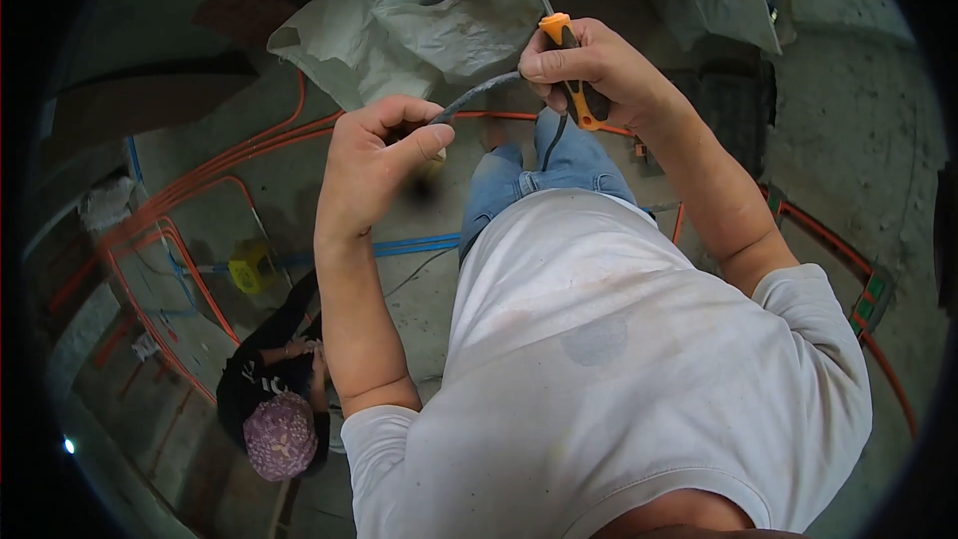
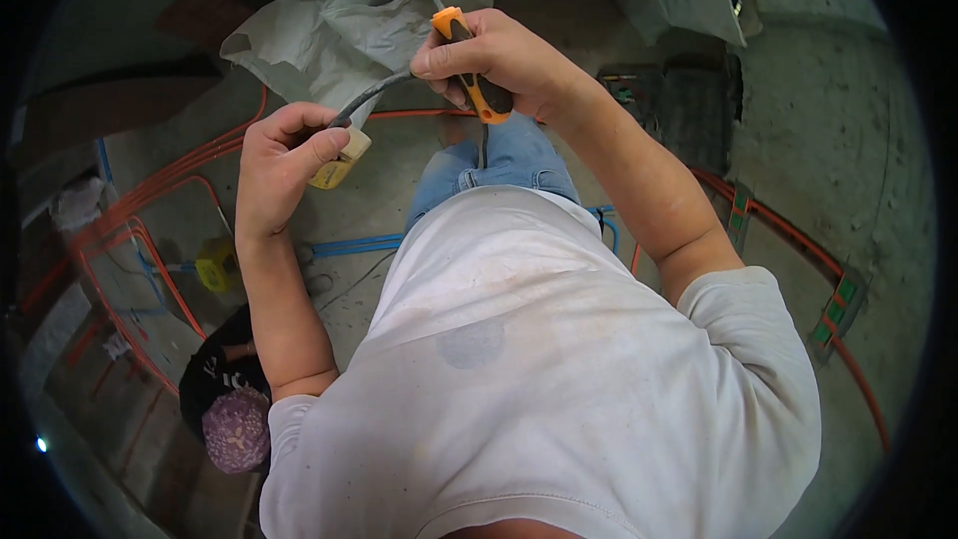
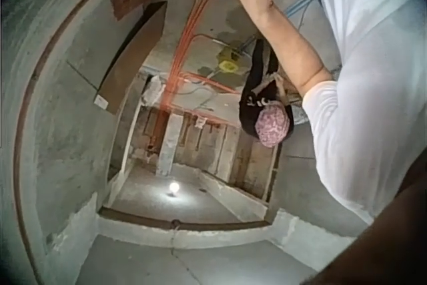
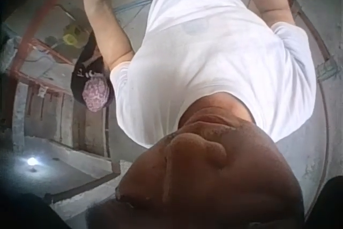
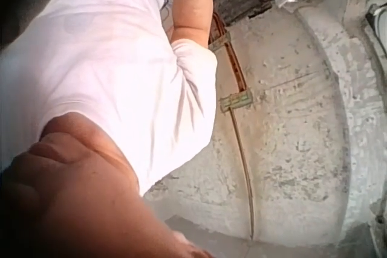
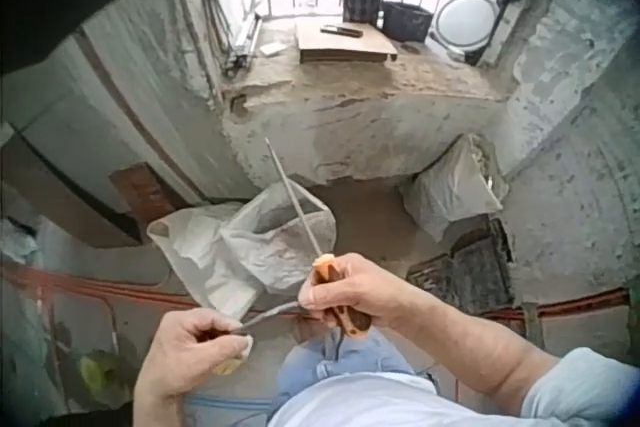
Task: Repairing and wiring an electrical extension cord socket.
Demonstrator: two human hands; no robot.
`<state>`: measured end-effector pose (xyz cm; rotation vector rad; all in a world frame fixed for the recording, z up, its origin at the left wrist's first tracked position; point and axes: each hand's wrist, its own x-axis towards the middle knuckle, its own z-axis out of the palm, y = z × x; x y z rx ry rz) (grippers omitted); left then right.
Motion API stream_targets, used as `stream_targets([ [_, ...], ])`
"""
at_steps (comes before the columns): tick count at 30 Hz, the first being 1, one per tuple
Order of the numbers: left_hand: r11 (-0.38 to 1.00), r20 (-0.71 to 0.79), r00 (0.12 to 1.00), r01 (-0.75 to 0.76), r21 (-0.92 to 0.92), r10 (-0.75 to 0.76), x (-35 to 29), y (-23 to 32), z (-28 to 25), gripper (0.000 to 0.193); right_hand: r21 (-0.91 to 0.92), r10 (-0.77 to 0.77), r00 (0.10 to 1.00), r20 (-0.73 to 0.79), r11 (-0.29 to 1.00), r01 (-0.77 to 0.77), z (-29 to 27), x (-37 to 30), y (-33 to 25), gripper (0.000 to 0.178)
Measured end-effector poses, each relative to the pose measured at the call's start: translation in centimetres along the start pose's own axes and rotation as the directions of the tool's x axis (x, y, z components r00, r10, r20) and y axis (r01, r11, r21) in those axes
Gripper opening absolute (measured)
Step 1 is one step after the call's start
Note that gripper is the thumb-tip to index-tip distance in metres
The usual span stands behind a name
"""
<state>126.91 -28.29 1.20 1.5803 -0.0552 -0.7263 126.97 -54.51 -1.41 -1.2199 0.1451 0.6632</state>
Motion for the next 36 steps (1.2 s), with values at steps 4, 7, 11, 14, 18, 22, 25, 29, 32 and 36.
stream_targets([
  [4,0.968,-0.19,0.969,-0.115,0.222,0.159,0.6,-0.3,0.6,0.014,-0.017,0.061,0.99,0.125,0.998,-0.059,-1.8,2.9,-1.2,0.018],
  [7,0.853,-0.255,0.889,-0.231,0.468,0.381,1.0,-0.2,2.0,0.015,-0.013,0.127,0.969,0.211,0.992,-0.127,-3.1,4.0,-2.3,0.018],
  [11,0.702,-0.314,0.768,-0.236,0.672,0.558,1.0,-1.0,4.0,0.019,-0.022,0.217,0.876,0.43,0.973,-0.23,-5.0,5.6,-2.6,0.015],
  [14,0.726,-0.435,0.719,-0.14,0.673,0.542,0.9,-0.9,6.1,0.019,-0.031,0.315,0.8,0.511,0.937,-0.349,-6.1,6.4,-2.5,0.014],
  [18,0.752,-0.585,0.585,-0.066,0.656,0.562,0.9,-1.6,8.5,0.018,-0.054,0.364,0.705,0.609,0.906,-0.421,-6.4,7.4,-1.8,0.016],
  [22,0.823,-0.706,0.532,0.032,0.568,0.467,1.2,-2.6,10.3,0.021,-0.091,0.419,0.649,0.635,0.875,-0.475,-7.0,8.0,-1.0,0.015],
  [25,0.861,-0.756,0.494,0.029,0.508,0.429,1.2,-4.4,10.9,0.024,-0.074,0.406,0.642,0.65,0.875,-0.479,-6.7,7.9,-0.4,0.015],
  [29,0.686,-0.67,0.409,0.135,0.715,0.619,2.2,-5.3,10.5,0.022,-0.08,0.403,0.613,0.679,0.871,-0.485,-5.8,7.2,0.7,0.016],
  [32,0.783,-0.825,0.304,0.281,0.555,0.476,2.2,-6.6,11.4,0.019,-0.044,0.443,0.639,0.629,0.841,-0.54,-3.6,6.1,1.7,0.014],
  [36,0.941,-0.925,0.253,-0.113,-0.32,-0.284,2.6,-7.5,12.0,0.024,0.0,0.308,0.684,0.661,0.912,-0.41,-0.6,5.7,5.0,0.014],
])
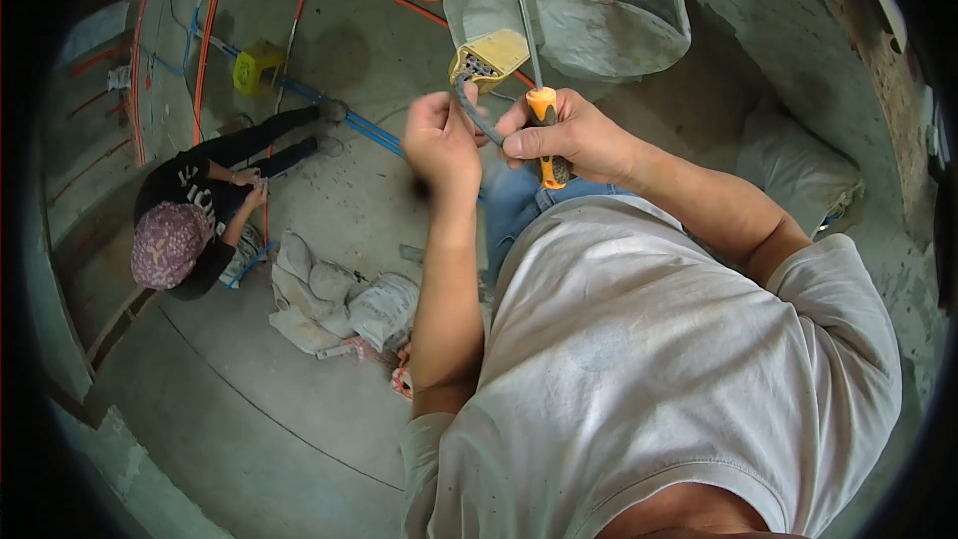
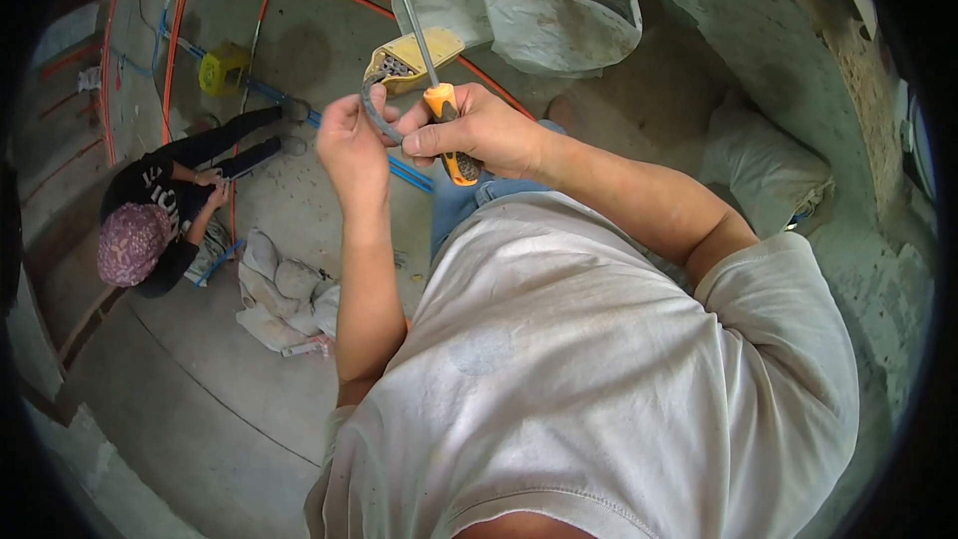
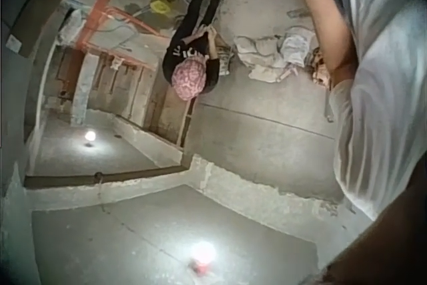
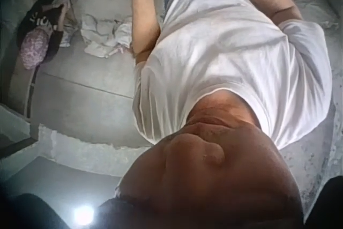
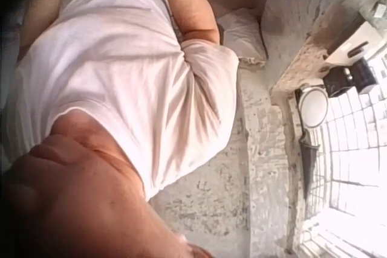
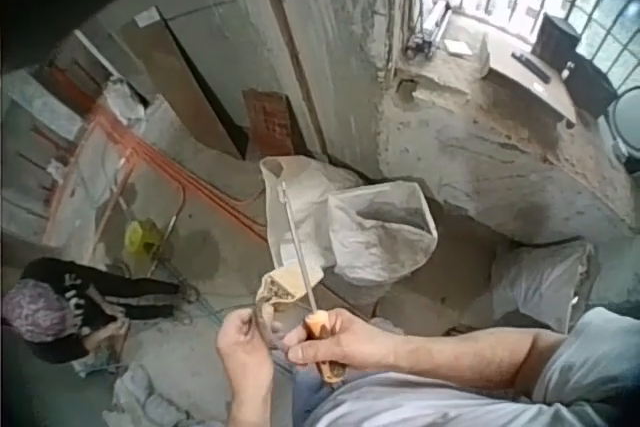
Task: Repairing and wiring an electrical extension cord socket.
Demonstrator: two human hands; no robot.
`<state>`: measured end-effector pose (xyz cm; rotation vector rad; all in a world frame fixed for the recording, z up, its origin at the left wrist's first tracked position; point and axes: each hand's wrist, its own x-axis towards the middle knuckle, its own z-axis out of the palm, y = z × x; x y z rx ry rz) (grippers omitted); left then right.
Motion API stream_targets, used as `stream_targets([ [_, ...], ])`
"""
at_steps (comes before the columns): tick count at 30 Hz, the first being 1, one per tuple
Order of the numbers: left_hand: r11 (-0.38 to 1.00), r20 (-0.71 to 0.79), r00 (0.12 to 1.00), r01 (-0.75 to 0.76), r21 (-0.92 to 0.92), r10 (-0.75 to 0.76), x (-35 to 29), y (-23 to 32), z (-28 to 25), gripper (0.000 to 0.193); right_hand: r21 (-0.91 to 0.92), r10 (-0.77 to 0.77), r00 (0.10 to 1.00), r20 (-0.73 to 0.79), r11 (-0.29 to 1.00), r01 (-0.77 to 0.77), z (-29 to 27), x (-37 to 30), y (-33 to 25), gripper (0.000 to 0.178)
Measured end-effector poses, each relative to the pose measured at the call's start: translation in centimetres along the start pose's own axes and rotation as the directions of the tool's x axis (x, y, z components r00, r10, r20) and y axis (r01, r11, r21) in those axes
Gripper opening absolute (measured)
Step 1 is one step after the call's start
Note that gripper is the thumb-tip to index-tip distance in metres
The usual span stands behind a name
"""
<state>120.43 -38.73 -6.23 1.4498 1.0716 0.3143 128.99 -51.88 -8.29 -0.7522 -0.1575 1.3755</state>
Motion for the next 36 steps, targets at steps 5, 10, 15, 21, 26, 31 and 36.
stream_targets([
  [5,0.719,0.429,0.893,0.386,-0.578,-0.135,2.7,-1.0,-5.9,0.03,-0.181,-0.114,0.992,-0.055,0.978,0.102,2.8,3.4,4.6,0.014],
  [10,0.739,0.558,0.83,0.39,-0.55,-0.023,3.8,-2.6,-9.7,0.03,-0.291,-0.169,0.969,-0.18,0.95,0.112,2.2,5.1,8.5,0.012],
  [15,0.937,0.523,0.851,0.217,-0.275,-0.044,3.3,-3.2,-10.9,0.029,-0.107,-0.138,0.963,-0.23,0.987,0.116,-0.4,7.0,8.0,0.03],
  [21,0.98,0.572,0.818,-0.157,0.125,0.059,2.5,-5.8,-6.0,0.022,-0.548,-0.376,0.918,-0.123,0.797,0.253,-5.9,6.5,5.7,0.031],
  [26,0.904,0.535,0.813,-0.381,0.192,0.229,2.2,-7.7,-1.2,0.022,-0.575,-0.249,0.968,-0.019,0.795,0.194,-9.8,4.0,4.0,0.018],
  [31,0.908,0.581,0.8,-0.342,0.242,0.146,1.6,-6.1,0.5,0.021,-0.516,-0.216,0.976,0.012,0.835,0.191,-10.8,2.7,2.9,0.015],
  [36,0.969,0.649,0.761,-0.157,0.193,-0.006,1.9,-5.2,0.4,0.022,-0.437,-0.122,0.991,0.055,0.889,0.134,-12.0,2.4,1.3,0.025],
])
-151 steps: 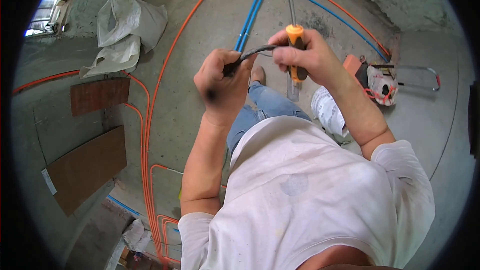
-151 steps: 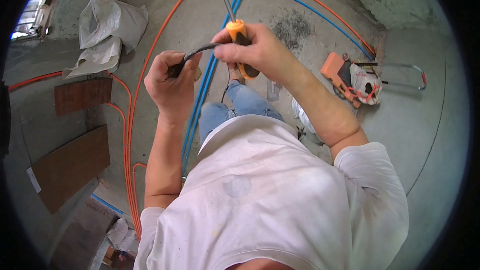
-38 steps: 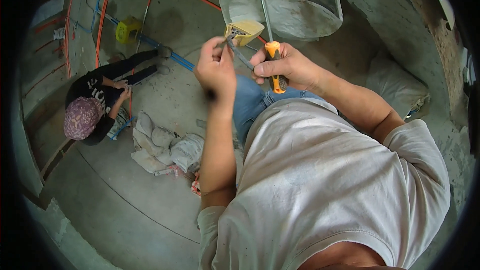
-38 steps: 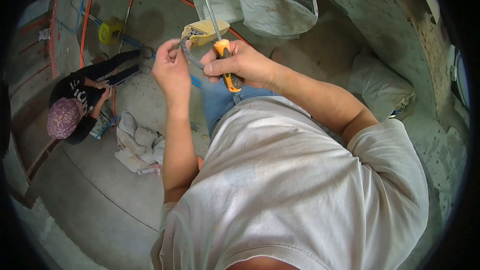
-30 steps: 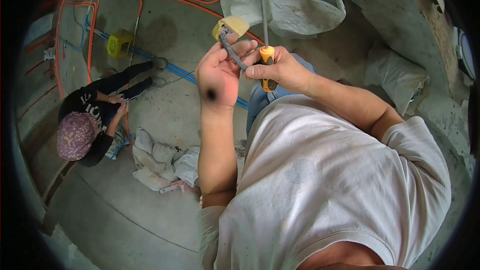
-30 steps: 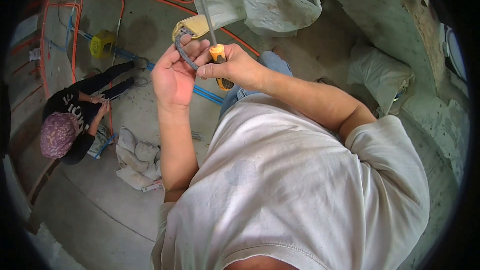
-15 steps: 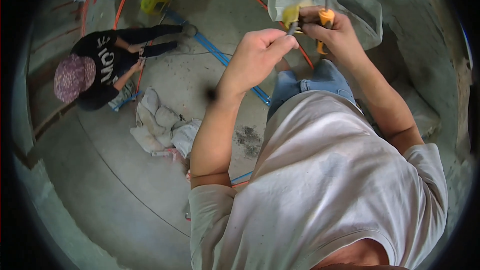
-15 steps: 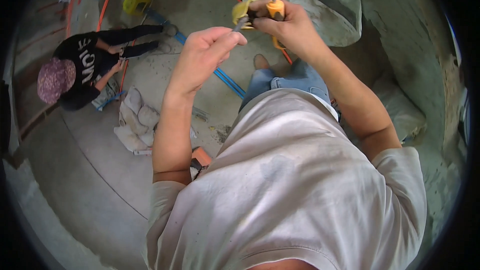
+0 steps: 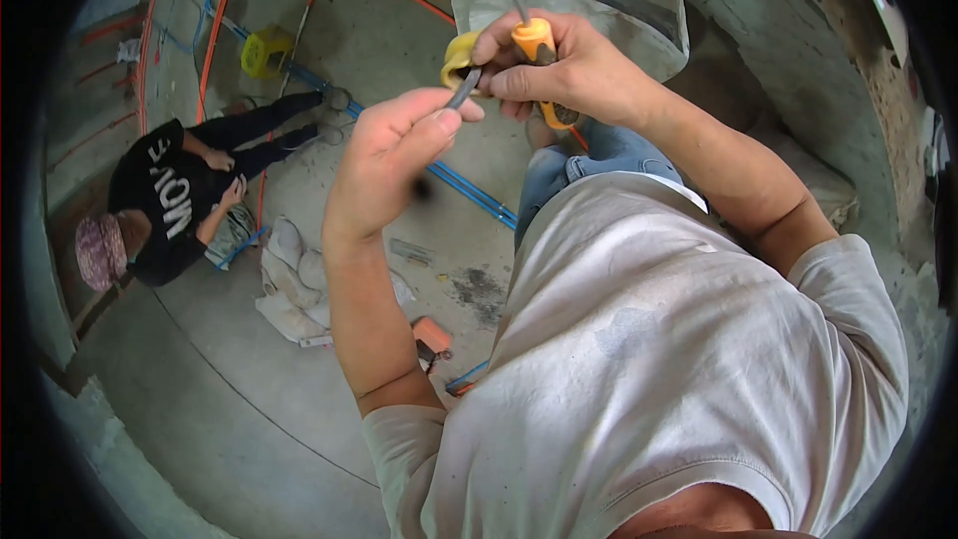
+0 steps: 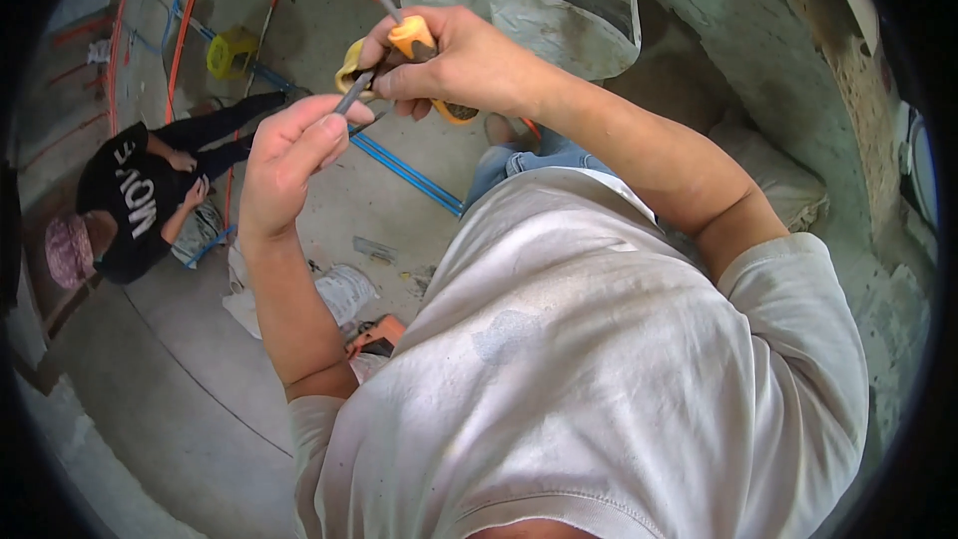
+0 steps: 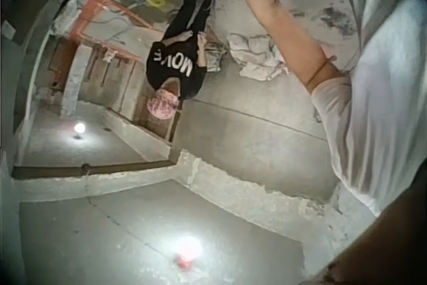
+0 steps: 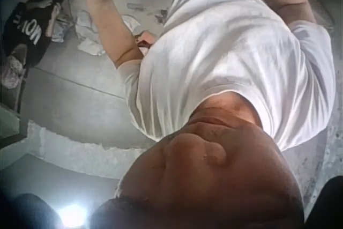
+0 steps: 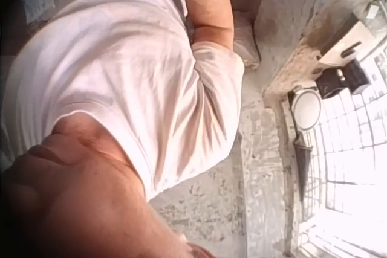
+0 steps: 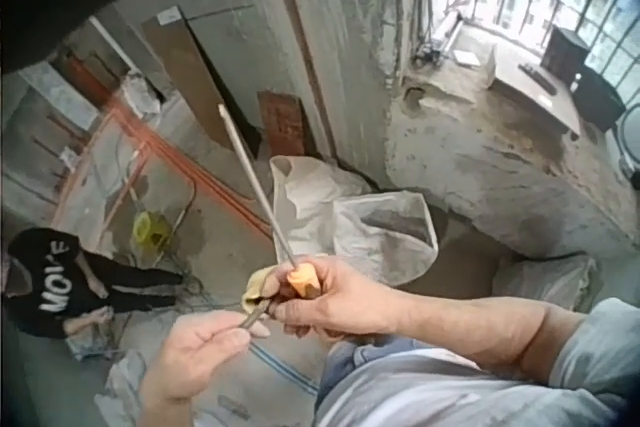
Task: Repairing and wiring an electrical extension cord socket.
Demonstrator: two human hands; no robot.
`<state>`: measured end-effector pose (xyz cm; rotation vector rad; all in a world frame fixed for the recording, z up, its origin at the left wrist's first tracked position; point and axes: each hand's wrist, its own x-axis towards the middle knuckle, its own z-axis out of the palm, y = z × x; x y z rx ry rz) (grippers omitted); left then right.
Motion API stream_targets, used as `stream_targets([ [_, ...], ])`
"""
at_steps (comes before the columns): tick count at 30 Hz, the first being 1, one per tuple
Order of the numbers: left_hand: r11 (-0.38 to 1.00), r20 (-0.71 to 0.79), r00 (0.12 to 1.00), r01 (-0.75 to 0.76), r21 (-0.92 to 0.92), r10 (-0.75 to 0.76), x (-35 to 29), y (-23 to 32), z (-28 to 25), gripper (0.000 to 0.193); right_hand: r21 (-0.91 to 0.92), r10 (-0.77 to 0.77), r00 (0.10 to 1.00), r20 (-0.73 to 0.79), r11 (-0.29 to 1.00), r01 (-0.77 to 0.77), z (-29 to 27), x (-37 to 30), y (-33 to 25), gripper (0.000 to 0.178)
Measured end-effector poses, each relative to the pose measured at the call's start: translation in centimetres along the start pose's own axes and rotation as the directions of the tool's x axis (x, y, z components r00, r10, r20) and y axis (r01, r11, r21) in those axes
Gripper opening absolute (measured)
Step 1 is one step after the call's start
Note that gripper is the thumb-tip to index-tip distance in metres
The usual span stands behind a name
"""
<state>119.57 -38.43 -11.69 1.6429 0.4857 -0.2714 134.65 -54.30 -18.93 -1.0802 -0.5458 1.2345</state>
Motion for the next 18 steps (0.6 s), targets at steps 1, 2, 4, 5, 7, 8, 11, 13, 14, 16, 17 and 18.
stream_targets([
  [1,1.0,0.037,0.999,-0.008,-0.009,0.008,0.1,-0.2,-0.2,0.023,0.008,-0.012,1.0,-0.018,1.0,0.012,-0.1,0.1,0.3,0.025],
  [2,1.0,0.051,0.999,-0.011,-0.004,0.011,0.3,-0.6,0.1,0.023,0.105,-0.02,1.0,0.009,0.994,0.019,-0.4,0.1,0.7,0.026],
  [4,0.996,0.056,0.996,-0.069,-0.059,0.072,0.8,-1.4,0.5,0.024,0.196,-0.034,0.999,0.01,0.98,0.031,-0.8,0.1,1.2,0.029],
  [5,0.996,0.07,0.995,-0.069,-0.055,0.073,1.1,-1.5,0.5,0.024,0.199,-0.038,0.999,-0.004,0.979,0.038,-0.8,0.1,1.5,0.029],
  [7,0.998,0.058,0.996,-0.06,-0.006,0.06,1.7,-1.7,0.5,0.025,0.398,0.031,0.999,-0.02,0.917,-0.02,-1.0,0.4,2.1,0.029],
  [8,0.998,0.07,0.996,-0.06,-0.004,0.06,2.1,-1.9,0.6,0.025,0.496,0.032,0.999,-0.009,0.868,-0.023,-1.3,0.5,2.7,0.027],
  [11,0.996,0.084,0.996,-0.028,0.09,0.021,3.3,-2.3,1.2,0.024,0.585,0.051,0.992,-0.117,0.811,0.028,-0.8,0.8,4.0,0.026],
  [13,0.991,0.071,0.997,-0.007,0.133,-0.002,4.1,-2.6,1.4,0.022,0.586,0.05,0.988,-0.149,0.809,0.048,-0.9,1.2,4.4,0.027],
  [14,0.991,0.081,0.997,-0.006,0.136,-0.005,4.3,-2.5,1.5,0.022,0.605,0.032,0.983,-0.179,0.792,0.084,-0.9,1.5,4.6,0.028],
  [16,0.968,0.02,1.0,-0.024,0.252,0.019,4.6,-2.2,1.6,0.021,0.623,0.015,0.976,-0.215,0.772,0.126,-1.1,1.5,4.8,0.028],
  [17,0.967,0.023,1.0,-0.023,0.255,0.018,4.7,-2.2,1.7,0.021,0.63,-0.007,0.973,-0.229,0.761,0.154,-1.2,1.5,4.8,0.028],
  [18,0.964,-0.013,1.0,-0.019,0.266,0.024,4.8,-2.2,2.0,0.021,0.635,-0.03,0.969,-0.243,0.751,0.182,-1.2,1.5,4.7,0.027],
])
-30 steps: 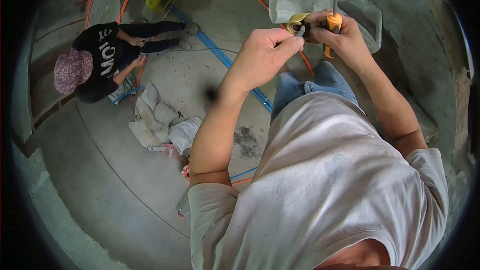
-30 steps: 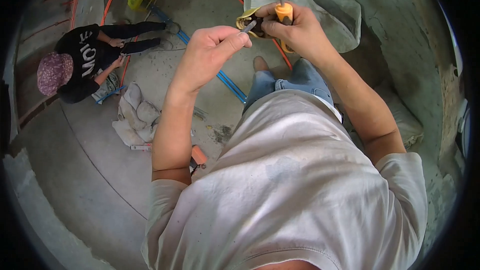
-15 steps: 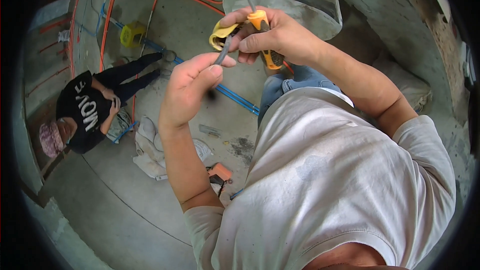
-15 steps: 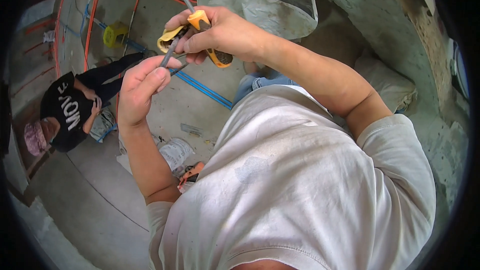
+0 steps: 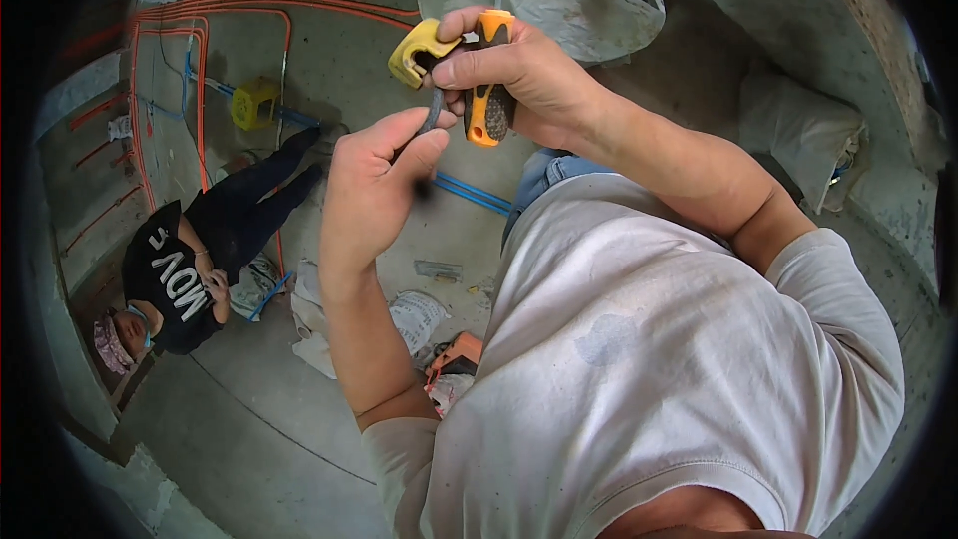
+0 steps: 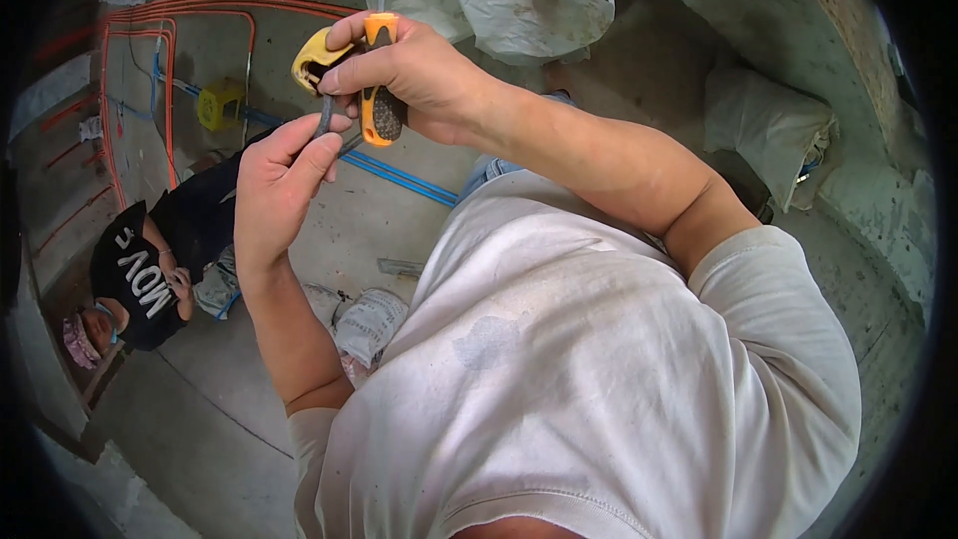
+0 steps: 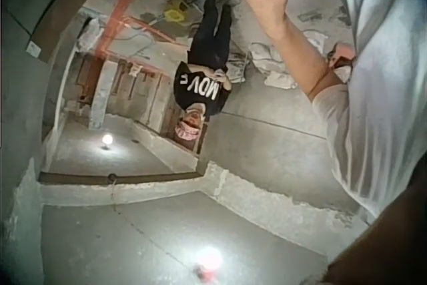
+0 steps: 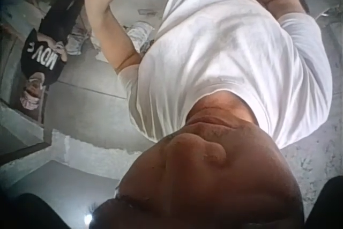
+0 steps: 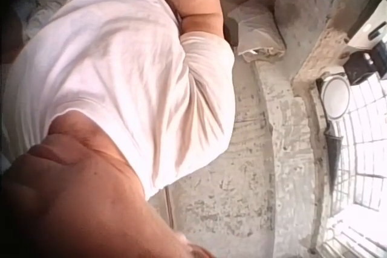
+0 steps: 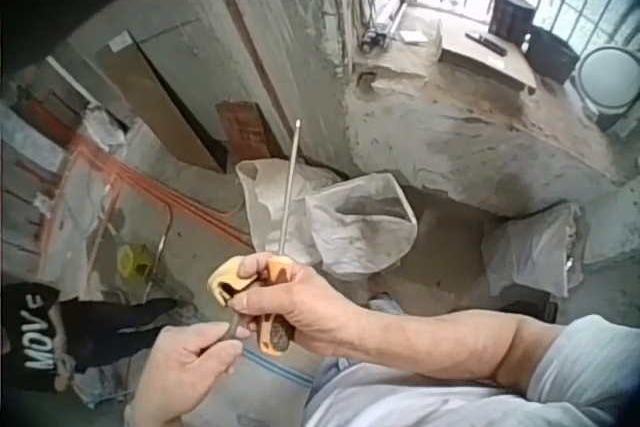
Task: Repairing and wiring an electrical extension cord socket.
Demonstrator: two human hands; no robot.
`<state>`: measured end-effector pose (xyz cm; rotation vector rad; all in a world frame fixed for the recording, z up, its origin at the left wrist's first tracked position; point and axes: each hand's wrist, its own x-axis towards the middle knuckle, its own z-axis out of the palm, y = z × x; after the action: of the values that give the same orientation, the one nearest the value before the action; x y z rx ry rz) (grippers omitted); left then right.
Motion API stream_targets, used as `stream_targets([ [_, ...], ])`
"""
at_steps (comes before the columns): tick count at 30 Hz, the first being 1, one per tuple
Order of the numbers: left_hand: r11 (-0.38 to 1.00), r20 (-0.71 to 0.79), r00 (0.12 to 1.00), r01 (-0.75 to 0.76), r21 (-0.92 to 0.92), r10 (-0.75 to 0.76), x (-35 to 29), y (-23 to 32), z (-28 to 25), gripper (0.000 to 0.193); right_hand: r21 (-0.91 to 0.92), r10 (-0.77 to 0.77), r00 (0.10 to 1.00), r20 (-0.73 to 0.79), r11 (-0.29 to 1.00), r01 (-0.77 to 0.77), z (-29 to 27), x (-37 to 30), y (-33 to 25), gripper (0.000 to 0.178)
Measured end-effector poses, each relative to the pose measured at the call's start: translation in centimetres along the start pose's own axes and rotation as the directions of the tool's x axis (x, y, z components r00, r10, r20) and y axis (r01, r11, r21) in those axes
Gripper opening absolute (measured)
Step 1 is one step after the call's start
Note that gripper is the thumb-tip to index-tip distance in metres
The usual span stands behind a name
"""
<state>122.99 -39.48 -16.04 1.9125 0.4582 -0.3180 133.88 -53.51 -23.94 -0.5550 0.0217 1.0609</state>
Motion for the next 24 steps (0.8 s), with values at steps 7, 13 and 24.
stream_targets([
  [7,0.999,-0.178,0.984,-0.006,0.04,0.013,-0.9,-0.5,-0.1,0.02,0.002,-0.1,0.994,0.047,0.995,0.1,0.3,0.5,0.4,0.055],
  [13,0.987,-0.16,0.987,-0.008,-0.164,-0.018,-2.8,-2.7,-1.3,0.023,-0.104,-0.113,0.993,0.04,0.988,0.117,1.9,-0.5,2.2,0.063],
  [24,0.988,-0.315,0.938,-0.124,0.087,0.146,-10.5,-9.2,-3.5,0.018,-0.17,-0.071,0.997,-0.036,0.983,0.063,4.7,-2.6,11.4,0.047],
])
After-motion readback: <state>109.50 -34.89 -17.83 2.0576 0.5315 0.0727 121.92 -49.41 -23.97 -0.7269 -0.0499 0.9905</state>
